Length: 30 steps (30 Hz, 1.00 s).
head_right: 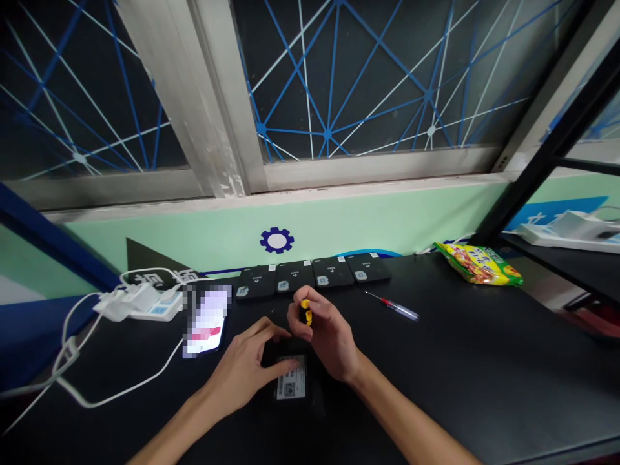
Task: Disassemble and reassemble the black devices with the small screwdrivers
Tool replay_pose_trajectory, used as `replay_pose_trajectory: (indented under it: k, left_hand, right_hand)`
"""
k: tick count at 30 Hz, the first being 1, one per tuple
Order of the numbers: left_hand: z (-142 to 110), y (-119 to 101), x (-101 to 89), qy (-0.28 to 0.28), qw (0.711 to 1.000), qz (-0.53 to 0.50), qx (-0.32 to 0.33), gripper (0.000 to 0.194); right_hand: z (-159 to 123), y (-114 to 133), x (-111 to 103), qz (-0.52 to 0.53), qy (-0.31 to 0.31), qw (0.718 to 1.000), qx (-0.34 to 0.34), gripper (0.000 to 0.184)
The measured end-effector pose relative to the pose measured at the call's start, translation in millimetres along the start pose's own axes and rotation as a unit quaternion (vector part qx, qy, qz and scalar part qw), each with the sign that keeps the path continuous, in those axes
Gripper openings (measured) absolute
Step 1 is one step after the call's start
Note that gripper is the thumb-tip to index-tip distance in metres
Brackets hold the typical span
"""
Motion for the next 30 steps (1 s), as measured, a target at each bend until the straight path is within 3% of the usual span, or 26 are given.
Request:
replay_pose_trajectory:
  k: [2, 8, 14, 20, 30]
  left_hand:
    - [0, 0, 0.7, 0.002, 1.000, 0.000, 0.002, 0.036]
    - [0, 1, 1.0, -0.004, 1.000, 0.001, 0.003, 0.037]
    - [0, 0, 0.3, -0.002, 1.000, 0.002, 0.005, 0.035]
    - [0, -1, -0.5, -0.003, 1.000, 0.003, 0.002, 0.036]
    - [-2, -6, -1.9, -0.002, 1.000, 0.003, 0.022, 0.034]
  right_hand:
    - [0, 1, 0, -0.005, 0.000, 1.000, -0.004, 0.021]
    - [0, -6, -7, -0.034, -0.015, 0.999, 0.016, 0.048]
    - [1, 1, -1, 0.001, -0.006, 1.000, -0.005, 0.025]
    - [0, -3, -6, -0.037, -0.021, 0.999, 0.012, 0.052]
    - [5, 10, -4, 0.027, -0.035, 0.999, -0.014, 0.056]
Point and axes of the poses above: each hand's wrist, its own z-axis towards the middle knuckle, its own x-axis out of the palm, y = z × x, the point moved 9 cm from there along z, towards the middle knuckle, and after that the axes turned 10 degrees about -x, right-handed, at the moved point
